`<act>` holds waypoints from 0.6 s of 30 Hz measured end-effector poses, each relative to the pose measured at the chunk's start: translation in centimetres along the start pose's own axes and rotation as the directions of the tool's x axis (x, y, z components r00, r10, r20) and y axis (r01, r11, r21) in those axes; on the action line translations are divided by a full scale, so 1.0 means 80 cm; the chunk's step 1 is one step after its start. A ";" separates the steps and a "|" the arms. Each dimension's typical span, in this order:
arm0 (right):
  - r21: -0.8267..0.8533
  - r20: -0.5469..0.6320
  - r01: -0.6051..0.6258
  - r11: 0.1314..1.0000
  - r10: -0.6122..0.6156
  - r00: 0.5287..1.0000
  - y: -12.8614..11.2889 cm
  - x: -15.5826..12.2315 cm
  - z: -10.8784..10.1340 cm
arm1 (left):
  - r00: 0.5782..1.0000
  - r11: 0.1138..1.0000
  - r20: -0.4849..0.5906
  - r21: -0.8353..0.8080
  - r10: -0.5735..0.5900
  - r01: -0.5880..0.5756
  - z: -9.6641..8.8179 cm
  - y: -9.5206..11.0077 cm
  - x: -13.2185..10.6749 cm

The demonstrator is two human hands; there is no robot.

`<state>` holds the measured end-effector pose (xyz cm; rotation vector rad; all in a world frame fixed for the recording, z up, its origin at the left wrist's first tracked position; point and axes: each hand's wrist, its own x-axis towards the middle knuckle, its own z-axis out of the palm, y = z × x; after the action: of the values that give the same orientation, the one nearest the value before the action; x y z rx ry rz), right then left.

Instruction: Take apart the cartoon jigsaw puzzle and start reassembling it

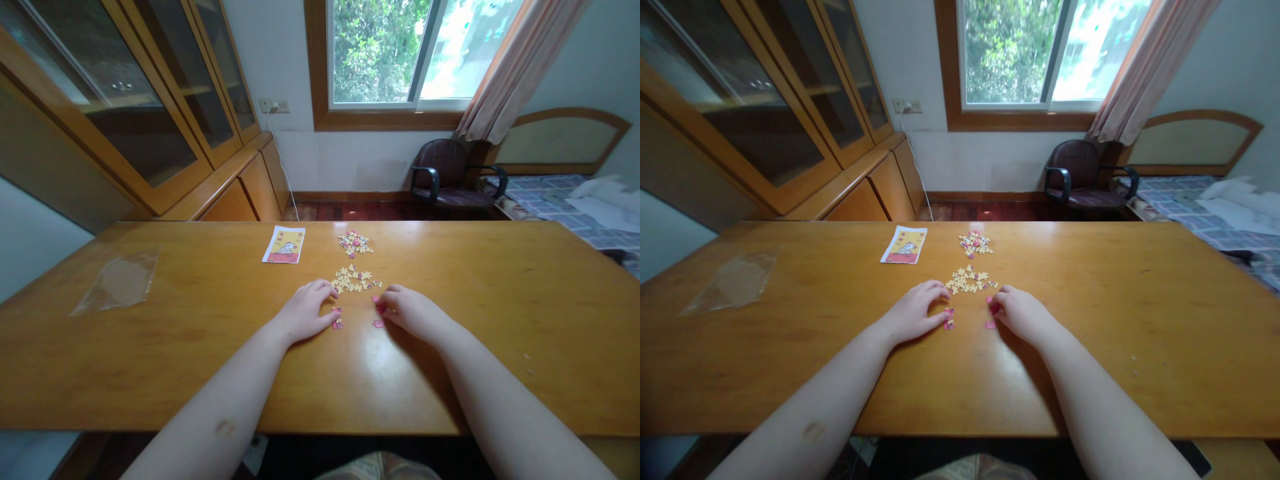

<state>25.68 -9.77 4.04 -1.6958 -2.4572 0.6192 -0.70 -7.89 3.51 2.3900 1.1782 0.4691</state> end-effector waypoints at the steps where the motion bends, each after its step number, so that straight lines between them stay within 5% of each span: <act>1: 0.009 -0.003 -0.004 1.000 0.004 1.000 0.001 0.000 0.000 | 1.000 1.000 -0.001 -0.001 0.001 -0.001 0.001 0.000 0.000; 11: 0.107 -0.004 -0.062 0.992 0.062 0.998 0.008 0.006 0.008 | 0.997 0.994 -0.016 0.087 0.070 -0.069 -0.004 0.004 0.000; 15: 0.147 -0.019 -0.077 0.986 0.081 0.997 0.013 0.010 0.012 | 0.984 0.944 0.117 0.287 0.137 -0.166 0.014 0.069 -0.012; 18: 0.152 -0.017 -0.100 0.983 0.104 0.994 0.014 0.012 0.012 | 0.963 0.913 0.263 0.376 0.059 -0.158 0.051 0.134 -0.027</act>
<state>26.02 -8.84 2.64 -1.7671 -2.2542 0.7691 7.06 -16.38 5.38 2.7665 1.1108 -0.0478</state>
